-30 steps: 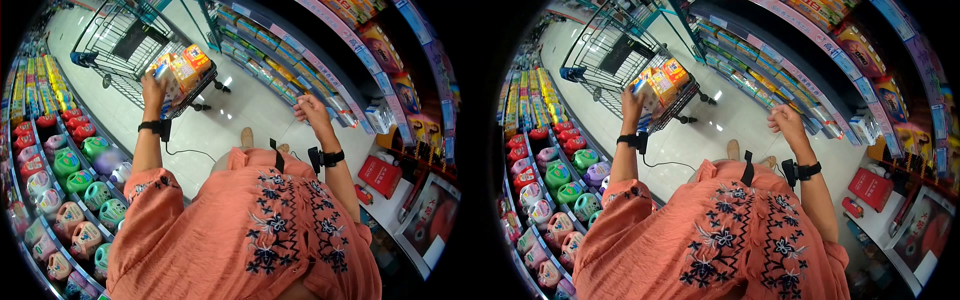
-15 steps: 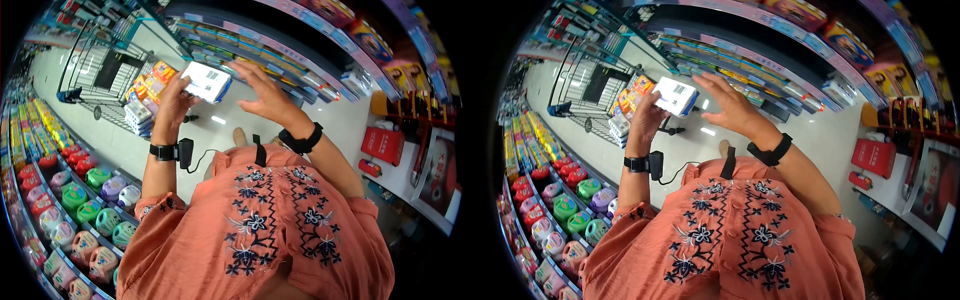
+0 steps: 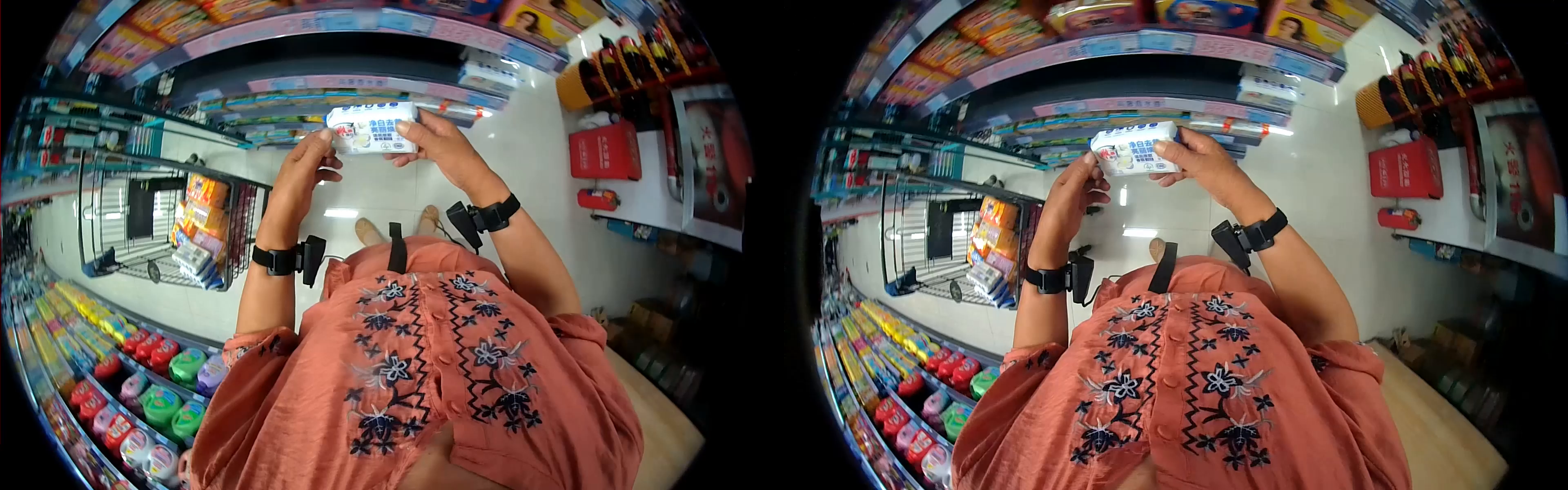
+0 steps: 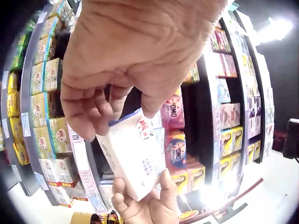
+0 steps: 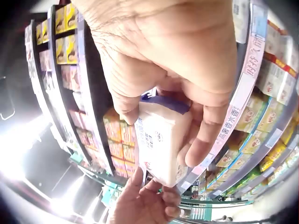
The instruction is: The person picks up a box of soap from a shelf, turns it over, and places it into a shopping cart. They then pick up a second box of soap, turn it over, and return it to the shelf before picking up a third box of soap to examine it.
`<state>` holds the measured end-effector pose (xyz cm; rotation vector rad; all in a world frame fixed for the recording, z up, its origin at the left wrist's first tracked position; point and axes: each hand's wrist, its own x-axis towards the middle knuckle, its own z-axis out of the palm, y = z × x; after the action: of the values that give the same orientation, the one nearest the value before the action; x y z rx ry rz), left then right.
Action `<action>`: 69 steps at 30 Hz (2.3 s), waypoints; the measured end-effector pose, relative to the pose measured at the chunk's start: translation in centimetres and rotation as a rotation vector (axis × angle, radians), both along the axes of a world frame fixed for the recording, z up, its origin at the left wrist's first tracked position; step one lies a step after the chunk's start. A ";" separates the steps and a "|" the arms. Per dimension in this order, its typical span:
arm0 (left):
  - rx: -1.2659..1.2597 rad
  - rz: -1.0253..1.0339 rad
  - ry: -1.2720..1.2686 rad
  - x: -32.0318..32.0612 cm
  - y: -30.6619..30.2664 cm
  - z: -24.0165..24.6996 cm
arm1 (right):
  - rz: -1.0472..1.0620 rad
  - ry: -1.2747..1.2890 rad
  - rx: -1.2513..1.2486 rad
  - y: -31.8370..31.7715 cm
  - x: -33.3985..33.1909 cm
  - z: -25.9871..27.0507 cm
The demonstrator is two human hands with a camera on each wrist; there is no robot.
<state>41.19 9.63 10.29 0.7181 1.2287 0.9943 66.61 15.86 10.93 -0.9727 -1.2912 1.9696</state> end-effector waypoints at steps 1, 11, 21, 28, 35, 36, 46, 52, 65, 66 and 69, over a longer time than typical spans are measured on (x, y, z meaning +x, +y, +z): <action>0.041 -0.011 0.046 0.9 0.4 -0.1 | -0.022 0.036 -0.078 0.0 1.0 0.0; 0.074 -0.121 0.053 6.3 3.1 0.3 | -0.105 0.171 -0.250 0.1 6.2 -1.1; 0.050 -0.139 0.079 8.3 3.7 -0.4 | -0.114 0.205 -0.291 0.5 8.5 -2.2; 0.017 -0.153 0.128 11.9 4.8 -3.7 | -0.200 -0.140 -0.119 0.8 10.7 -4.5; 0.215 -0.232 0.279 16.3 8.7 -5.3 | -0.344 -0.603 0.267 3.3 14.9 -6.5; 0.235 -0.219 0.280 17.0 9.3 -5.7 | -0.398 -0.569 0.312 3.5 15.1 -5.9; 0.294 -0.111 0.356 21.9 13.1 -7.1 | -0.551 -0.533 0.374 7.3 17.0 -8.1; 0.307 -0.139 0.356 22.0 15.0 -7.4 | -0.570 -0.562 0.340 8.1 17.1 -7.4; 0.394 -0.052 0.313 23.1 16.9 -8.2 | -0.616 -0.522 0.445 11.3 17.4 -8.3; 0.396 -0.057 0.322 23.2 17.0 -8.3 | -0.620 -0.522 0.454 11.3 17.5 -8.4; 0.328 -0.095 0.299 23.2 17.0 -8.4 | -0.620 -0.525 0.468 11.4 17.9 -8.6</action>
<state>64.40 26.66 1.91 1.2062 1.2854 1.0467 84.54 27.24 2.36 -1.4680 -1.3991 0.9196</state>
